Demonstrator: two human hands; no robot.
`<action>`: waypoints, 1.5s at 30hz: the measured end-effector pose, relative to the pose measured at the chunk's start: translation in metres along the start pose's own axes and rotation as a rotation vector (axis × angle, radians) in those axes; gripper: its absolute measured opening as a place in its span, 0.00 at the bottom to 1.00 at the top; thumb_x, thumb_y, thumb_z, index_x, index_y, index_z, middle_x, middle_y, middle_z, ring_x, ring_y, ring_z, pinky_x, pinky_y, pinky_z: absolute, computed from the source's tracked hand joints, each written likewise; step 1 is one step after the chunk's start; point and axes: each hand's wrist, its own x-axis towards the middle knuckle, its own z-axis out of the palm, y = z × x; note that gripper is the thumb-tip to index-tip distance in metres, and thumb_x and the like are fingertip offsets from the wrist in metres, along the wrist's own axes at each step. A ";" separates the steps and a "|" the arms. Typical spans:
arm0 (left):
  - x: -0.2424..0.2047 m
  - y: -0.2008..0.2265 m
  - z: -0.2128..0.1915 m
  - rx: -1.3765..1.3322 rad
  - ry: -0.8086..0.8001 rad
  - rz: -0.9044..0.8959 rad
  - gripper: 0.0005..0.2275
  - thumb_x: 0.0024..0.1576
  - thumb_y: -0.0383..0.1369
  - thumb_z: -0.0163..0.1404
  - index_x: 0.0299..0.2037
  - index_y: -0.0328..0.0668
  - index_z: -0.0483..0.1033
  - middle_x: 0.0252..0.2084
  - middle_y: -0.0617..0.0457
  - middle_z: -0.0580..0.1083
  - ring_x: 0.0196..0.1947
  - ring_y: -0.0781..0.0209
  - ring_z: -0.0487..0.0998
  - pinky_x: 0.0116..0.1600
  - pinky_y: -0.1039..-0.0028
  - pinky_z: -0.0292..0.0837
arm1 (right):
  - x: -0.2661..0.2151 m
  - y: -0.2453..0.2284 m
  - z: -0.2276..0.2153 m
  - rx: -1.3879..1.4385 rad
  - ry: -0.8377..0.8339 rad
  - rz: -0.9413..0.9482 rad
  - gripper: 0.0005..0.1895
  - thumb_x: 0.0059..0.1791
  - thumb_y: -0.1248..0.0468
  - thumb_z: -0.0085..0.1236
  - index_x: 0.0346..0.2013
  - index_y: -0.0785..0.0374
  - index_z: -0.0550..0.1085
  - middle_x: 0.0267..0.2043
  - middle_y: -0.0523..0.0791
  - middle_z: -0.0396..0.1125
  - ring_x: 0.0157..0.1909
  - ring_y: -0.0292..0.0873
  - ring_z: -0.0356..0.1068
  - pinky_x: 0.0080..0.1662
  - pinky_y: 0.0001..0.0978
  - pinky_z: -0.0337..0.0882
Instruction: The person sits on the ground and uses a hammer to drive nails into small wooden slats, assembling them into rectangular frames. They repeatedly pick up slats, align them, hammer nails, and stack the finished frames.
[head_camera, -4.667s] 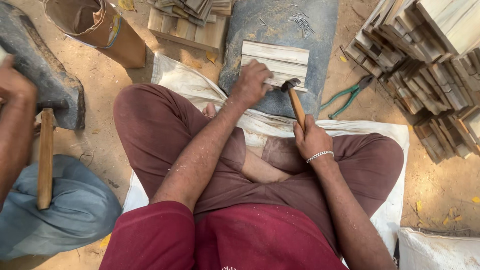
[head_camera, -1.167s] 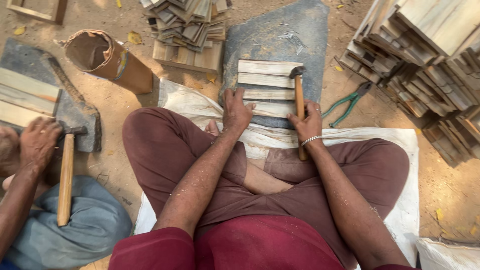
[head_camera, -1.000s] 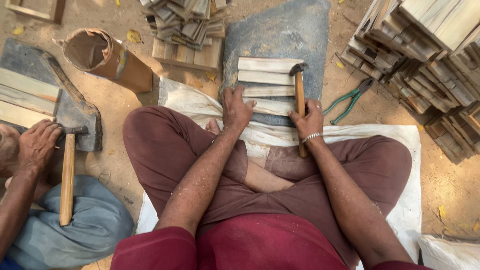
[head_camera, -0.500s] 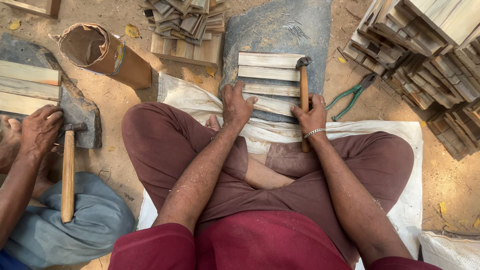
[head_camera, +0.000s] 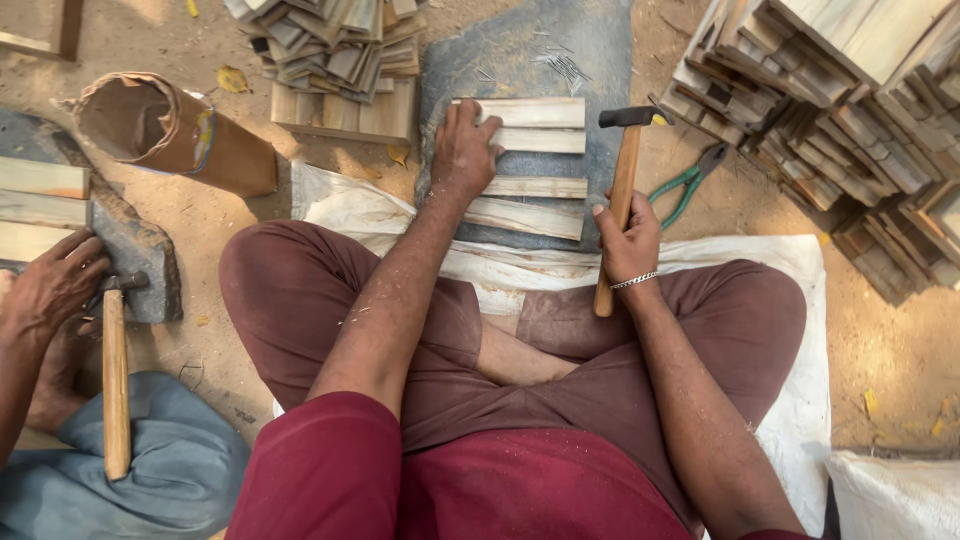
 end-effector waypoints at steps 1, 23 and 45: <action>-0.002 0.002 0.001 0.000 0.013 -0.004 0.18 0.55 0.36 0.60 0.56 0.46 0.78 0.61 0.43 0.65 0.63 0.49 0.64 0.67 0.60 0.63 | -0.004 -0.002 -0.002 0.033 -0.018 -0.015 0.14 0.55 0.64 0.59 0.53 0.66 0.71 0.30 0.38 0.63 0.27 0.30 0.61 0.29 0.23 0.63; -0.092 -0.001 0.021 0.074 -0.053 0.408 0.11 0.53 0.33 0.57 0.45 0.43 0.81 0.56 0.48 0.71 0.61 0.52 0.69 0.71 0.60 0.58 | 0.129 -0.048 -0.026 -1.138 -0.449 -0.123 0.14 0.57 0.54 0.53 0.46 0.60 0.76 0.36 0.54 0.75 0.38 0.53 0.77 0.48 0.50 0.75; -0.064 -0.006 -0.006 0.190 0.028 0.311 0.12 0.56 0.20 0.51 0.49 0.38 0.71 0.47 0.45 0.72 0.51 0.50 0.75 0.54 0.61 0.76 | -0.052 -0.052 -0.032 0.001 -0.114 -0.032 0.30 0.56 0.57 0.54 0.71 0.61 0.59 0.25 0.39 0.62 0.21 0.33 0.61 0.23 0.25 0.63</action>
